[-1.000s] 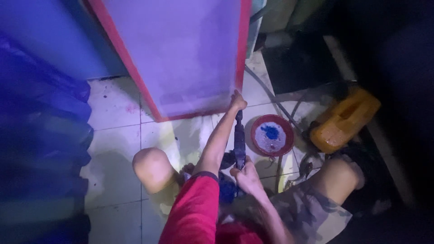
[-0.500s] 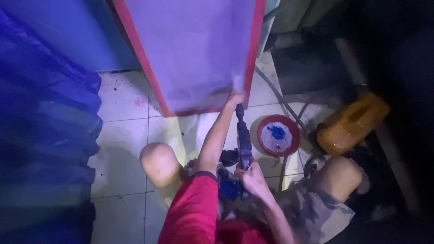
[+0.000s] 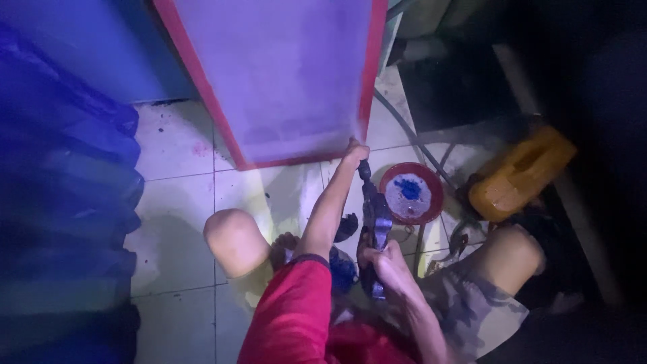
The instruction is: Cleaning screen printing frames using a high-pressure water gun
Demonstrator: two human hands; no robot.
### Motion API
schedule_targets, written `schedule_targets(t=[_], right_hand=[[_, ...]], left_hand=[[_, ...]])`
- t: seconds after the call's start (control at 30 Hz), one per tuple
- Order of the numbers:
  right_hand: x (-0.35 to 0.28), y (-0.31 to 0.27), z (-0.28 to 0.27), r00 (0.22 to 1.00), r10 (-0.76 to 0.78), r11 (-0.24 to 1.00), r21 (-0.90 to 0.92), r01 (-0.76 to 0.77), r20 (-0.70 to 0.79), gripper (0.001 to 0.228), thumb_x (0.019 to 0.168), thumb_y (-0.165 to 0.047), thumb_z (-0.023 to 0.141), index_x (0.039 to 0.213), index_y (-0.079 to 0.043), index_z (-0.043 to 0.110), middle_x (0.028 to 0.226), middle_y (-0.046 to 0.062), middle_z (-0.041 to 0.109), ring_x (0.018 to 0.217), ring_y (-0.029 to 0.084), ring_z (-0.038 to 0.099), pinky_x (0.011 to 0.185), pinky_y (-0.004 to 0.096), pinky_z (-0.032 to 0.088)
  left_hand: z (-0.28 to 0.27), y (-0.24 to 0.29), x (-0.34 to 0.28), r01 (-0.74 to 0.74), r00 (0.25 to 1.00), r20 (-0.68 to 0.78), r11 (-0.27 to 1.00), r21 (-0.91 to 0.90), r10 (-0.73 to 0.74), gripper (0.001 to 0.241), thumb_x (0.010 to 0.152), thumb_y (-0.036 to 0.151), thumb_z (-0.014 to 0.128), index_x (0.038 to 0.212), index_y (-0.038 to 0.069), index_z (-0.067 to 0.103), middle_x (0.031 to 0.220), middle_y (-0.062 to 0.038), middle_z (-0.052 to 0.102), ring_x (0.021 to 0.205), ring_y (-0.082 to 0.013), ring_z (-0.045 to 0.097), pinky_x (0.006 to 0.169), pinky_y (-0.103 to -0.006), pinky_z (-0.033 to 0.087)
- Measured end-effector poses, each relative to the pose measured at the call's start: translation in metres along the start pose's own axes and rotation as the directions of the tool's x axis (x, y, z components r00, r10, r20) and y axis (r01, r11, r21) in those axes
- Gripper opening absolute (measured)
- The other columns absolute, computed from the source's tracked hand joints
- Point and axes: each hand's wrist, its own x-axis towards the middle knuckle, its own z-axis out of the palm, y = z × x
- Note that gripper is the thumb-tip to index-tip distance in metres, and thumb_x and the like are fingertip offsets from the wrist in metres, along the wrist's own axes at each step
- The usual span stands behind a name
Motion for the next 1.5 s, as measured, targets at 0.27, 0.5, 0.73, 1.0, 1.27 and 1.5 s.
schedule_targets(t=[0.27, 0.5, 0.73, 1.0, 1.27, 1.5], right_hand=[[-0.001, 0.021, -0.006, 0.996, -0.075, 0.997, 0.031, 0.074, 0.047, 0.007, 0.071, -0.004, 0.064, 0.067, 0.002, 0.067, 0.062, 0.013, 0.064, 0.056, 0.022, 0.053, 0.056, 0.032, 0.044], [-0.021, 0.019, -0.010, 0.996, -0.059, 0.989, 0.137, 0.048, 0.072, 0.018, 0.069, 0.003, 0.061, 0.084, 0.005, 0.070, 0.067, 0.013, 0.064, 0.057, 0.021, 0.049, 0.055, 0.032, 0.039], [-0.046, 0.023, -0.014, 0.994, 0.102, 0.981, 0.165, -0.097, -0.026, 0.030, 0.074, 0.004, 0.061, 0.104, 0.007, 0.067, 0.081, 0.018, 0.065, 0.070, 0.025, 0.053, 0.067, 0.033, 0.043], [-0.055, 0.005, -0.017, 0.980, 0.184, 0.969, 0.181, -0.169, -0.074, 0.041, 0.077, 0.005, 0.059, 0.118, 0.007, 0.065, 0.089, 0.022, 0.066, 0.077, 0.028, 0.056, 0.073, 0.036, 0.046], [-0.042, 0.030, -0.026, 1.000, 0.002, 0.987, 0.159, -0.003, 0.006, 0.012, 0.073, 0.005, 0.062, 0.085, 0.005, 0.066, 0.069, 0.015, 0.061, 0.061, 0.022, 0.050, 0.058, 0.033, 0.041], [-0.062, -0.005, -0.023, 0.989, -0.137, 0.980, 0.156, 0.126, 0.060, 0.022, 0.070, 0.007, 0.059, 0.089, 0.006, 0.070, 0.068, 0.014, 0.064, 0.060, 0.022, 0.051, 0.058, 0.034, 0.042]], left_hand=[[-0.003, -0.022, -0.003, 0.003, 0.999, -0.034, 0.993, -0.120, -0.008, 0.039, 0.076, 0.005, 0.067, 0.113, 0.003, 0.055, 0.094, -0.012, 0.061, 0.079, -0.0226, 0.061, 0.066, -0.0356, 0.053], [-0.013, -0.024, -0.024, 0.081, 0.996, -0.045, 0.995, 0.053, -0.078, 0.054, 0.083, 0.017, 0.066, 0.132, 0.001, 0.048, 0.108, -0.023, 0.067, 0.089, -0.0318, 0.069, 0.070, -0.0427, 0.056], [-0.002, -0.035, -0.041, 0.037, 0.999, 0.048, 0.944, -0.328, -0.022, 0.020, 0.070, -0.003, 0.065, 0.089, 0.001, 0.060, 0.071, -0.011, 0.062, 0.058, -0.0219, 0.054, 0.049, -0.0352, 0.043], [-0.004, -0.008, -0.045, 0.005, 1.000, 0.024, 0.999, -0.046, -0.004, 0.054, 0.084, 0.003, 0.052, 0.135, 0.007, 0.036, 0.108, -0.011, 0.053, 0.092, -0.0246, 0.058, 0.082, -0.0332, 0.049], [-0.023, 0.018, -0.063, -0.012, 1.000, 0.018, 0.991, -0.134, 0.014, 0.060, 0.078, 0.000, 0.054, 0.135, -0.001, 0.039, 0.113, -0.021, 0.057, 0.096, -0.0310, 0.061, 0.081, -0.0387, 0.053], [-0.041, 0.065, -0.064, -0.061, 0.998, -0.018, 0.996, -0.065, 0.060, 0.070, 0.077, -0.007, 0.044, 0.146, 0.002, 0.040, 0.131, -0.023, 0.058, 0.117, -0.0358, 0.061, 0.094, -0.0369, 0.053]])
